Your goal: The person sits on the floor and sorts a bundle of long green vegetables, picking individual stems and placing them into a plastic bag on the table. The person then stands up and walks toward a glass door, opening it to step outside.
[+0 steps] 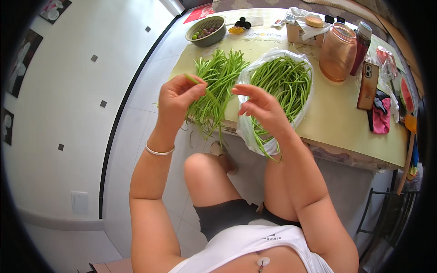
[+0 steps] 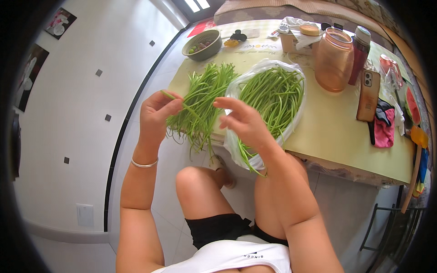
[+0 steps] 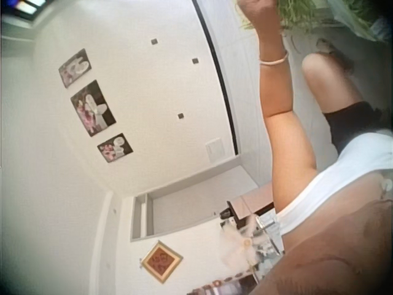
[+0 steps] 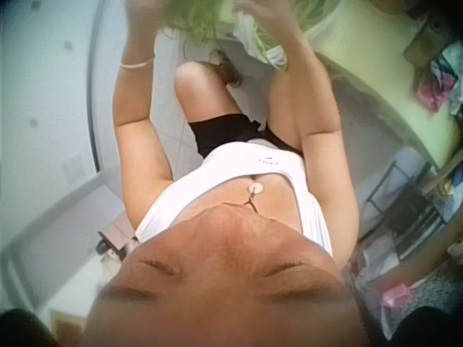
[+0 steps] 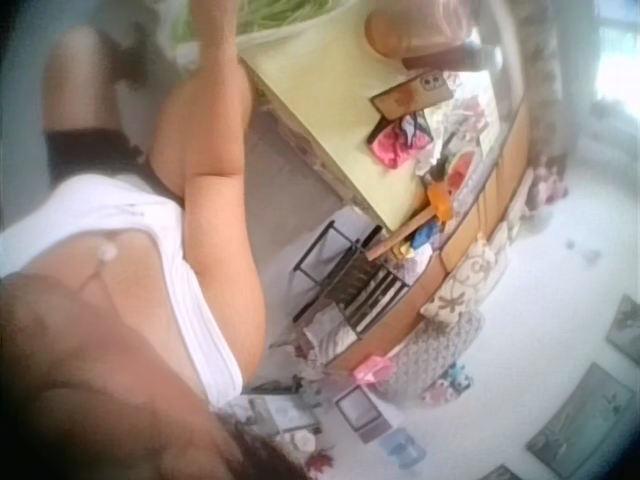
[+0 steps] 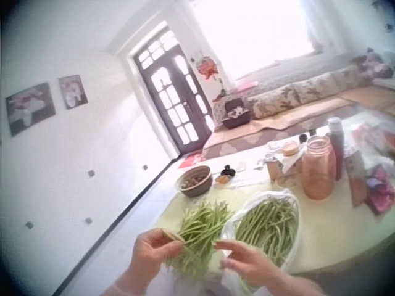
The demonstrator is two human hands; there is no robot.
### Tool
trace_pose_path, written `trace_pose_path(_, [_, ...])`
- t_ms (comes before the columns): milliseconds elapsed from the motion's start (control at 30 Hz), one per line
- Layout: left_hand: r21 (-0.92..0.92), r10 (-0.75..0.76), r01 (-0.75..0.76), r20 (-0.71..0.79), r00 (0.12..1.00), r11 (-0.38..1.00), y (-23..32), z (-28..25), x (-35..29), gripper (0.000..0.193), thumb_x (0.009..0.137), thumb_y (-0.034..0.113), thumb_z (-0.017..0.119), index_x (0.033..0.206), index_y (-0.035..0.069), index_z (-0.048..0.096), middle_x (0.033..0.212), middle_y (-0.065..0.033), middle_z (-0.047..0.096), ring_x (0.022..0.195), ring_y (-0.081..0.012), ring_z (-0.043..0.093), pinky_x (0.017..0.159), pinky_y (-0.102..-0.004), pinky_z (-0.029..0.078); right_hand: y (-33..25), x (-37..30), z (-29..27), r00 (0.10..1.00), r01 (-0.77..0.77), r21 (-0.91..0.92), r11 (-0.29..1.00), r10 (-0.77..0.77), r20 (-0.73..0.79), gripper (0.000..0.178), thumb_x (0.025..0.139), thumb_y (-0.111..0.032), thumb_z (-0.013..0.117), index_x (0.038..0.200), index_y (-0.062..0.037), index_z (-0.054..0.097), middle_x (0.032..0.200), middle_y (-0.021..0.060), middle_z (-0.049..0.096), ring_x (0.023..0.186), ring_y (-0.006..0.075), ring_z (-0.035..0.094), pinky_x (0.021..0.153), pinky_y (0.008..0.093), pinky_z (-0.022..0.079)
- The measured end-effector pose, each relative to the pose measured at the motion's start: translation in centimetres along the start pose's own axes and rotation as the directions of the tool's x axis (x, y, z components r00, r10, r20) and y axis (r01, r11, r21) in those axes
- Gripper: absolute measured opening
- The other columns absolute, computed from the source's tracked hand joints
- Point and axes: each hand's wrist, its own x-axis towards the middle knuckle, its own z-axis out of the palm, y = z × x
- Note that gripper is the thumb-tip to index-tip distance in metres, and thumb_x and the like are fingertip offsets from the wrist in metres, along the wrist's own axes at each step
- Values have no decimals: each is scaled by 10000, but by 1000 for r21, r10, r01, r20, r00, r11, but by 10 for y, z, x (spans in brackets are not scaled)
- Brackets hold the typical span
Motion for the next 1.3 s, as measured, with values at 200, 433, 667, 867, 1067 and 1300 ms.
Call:
trace_pose_path(200, [-76, 87, -82, 61, 994, 994, 20, 13, -19, 152, 854, -21, 654, 1004, -4, 673, 837, -53, 685, 721, -84, 603, 657, -233, 487, 14, -4, 47, 935, -277, -213, 937, 314, 164, 170, 951, -81, 566, 1089, -14, 641, 860, 33, 680, 657, 66, 570, 597, 219, 471])
trace_pose_path(433, [171, -14, 156, -630, 776, 973, -157, -146, -60, 130, 892, 111, 631, 958, 5, 670, 766, -45, 658, 614, -84, 545, 578, -226, 453, 34, 14, 49, 943, -331, -94, 939, 333, 10, 180, 965, -136, 545, 1036, -9, 652, 833, 58, 685, 627, 85, 571, 577, 210, 455])
trace_pose_path(667, [621, -504, 691, -491, 711, 369, -434, -183, -210, 317, 780, 112, 600, 1071, -11, 628, 1041, -248, 654, 999, -394, 611, 873, -448, 501, 57, 32, 6, 884, -356, 177, 918, 391, -255, 209, 960, -162, 548, 1054, 3, 634, 831, 101, 673, 569, 106, 542, 521, 214, 426])
trace_pose_path(867, [593, -742, 787, -447, 499, 173, -518, -165, -224, 488, 794, 66, 509, 1276, -8, 494, 1442, -328, 311, 1269, -470, 408, 1038, -460, 405, 67, 35, -17, 814, -426, 329, 843, 516, -267, 240, 997, -159, 457, 1135, 20, 539, 867, 96, 637, 516, 74, 479, 426, 194, 389])
trace_pose_path(1067, [533, -771, 839, -489, 409, 107, -582, -172, -204, 591, 796, 93, 509, 1379, 35, 439, 1506, -291, 214, 1313, -453, 365, 1067, -467, 380, 78, 32, -30, 864, -347, 353, 869, 442, -240, 257, 1011, -148, 413, 1182, 40, 449, 884, 126, 592, 513, 63, 472, 367, 156, 365])
trace_pose_path(1300, [546, -752, 826, -485, 447, 139, -721, -201, -241, 699, 717, 225, 682, 1358, 44, 469, 1508, -274, 228, 1341, -441, 335, 1096, -431, 340, 90, 57, -20, 900, -282, 545, 789, 415, -135, 246, 1041, -138, 322, 1118, 77, 413, 832, 152, 527, 495, 97, 493, 334, 175, 437])
